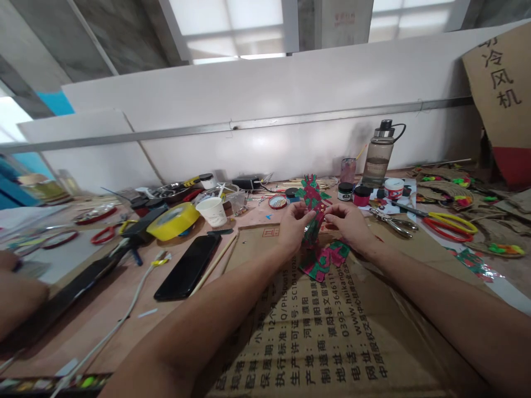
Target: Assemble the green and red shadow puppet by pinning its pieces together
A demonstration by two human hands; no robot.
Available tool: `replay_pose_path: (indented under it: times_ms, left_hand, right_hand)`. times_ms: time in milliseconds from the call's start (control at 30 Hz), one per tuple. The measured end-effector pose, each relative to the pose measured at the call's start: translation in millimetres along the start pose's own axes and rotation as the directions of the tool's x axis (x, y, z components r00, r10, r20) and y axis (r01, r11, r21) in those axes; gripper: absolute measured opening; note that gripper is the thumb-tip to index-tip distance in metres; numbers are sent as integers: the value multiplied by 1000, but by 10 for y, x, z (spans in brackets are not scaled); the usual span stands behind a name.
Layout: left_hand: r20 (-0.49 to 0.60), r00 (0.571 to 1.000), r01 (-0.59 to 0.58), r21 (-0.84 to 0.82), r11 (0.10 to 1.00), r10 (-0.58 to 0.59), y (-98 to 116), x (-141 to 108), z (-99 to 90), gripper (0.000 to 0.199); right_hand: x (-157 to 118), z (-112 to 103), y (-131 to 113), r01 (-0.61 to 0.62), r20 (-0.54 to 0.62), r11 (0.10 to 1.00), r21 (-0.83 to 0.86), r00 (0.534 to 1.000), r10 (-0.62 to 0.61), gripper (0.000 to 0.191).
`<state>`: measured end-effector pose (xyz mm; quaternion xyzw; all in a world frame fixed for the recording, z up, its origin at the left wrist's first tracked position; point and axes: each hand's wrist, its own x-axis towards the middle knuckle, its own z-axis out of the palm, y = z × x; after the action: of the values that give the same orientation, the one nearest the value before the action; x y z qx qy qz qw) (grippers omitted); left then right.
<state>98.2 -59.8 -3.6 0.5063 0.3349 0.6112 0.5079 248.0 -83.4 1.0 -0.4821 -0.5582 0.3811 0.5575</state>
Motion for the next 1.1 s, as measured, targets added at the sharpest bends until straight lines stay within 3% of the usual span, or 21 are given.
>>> replay_pose_path:
  times_ms: [433,633,800,900,1100]
  left_hand:
    - [21,1000,-14,-69,997,16,30,-78,72,33]
    - [65,993,104,-158,982,-94,132,-112,106,39]
    - [50,997,70,-70,995,-67,220,-50,47,38]
    - [12,992,129,-107,986,-129,180,25,5,40]
    - [53,972,236,-295,926,-231,15,69,30,49]
  right_hand:
    - [-13,35,-14,54,-72,995,78,996,-48,19]
    - [-7,33,-36,118,-67,993,-6,991,-118,17]
    - [-18,47,-55,144,-48,987,-73,988,-148,16]
    - [-23,63,-27,138,-35,986,-94,989,-142,16]
    - [4,47,43,77,-108,995,-67,991,-84,16]
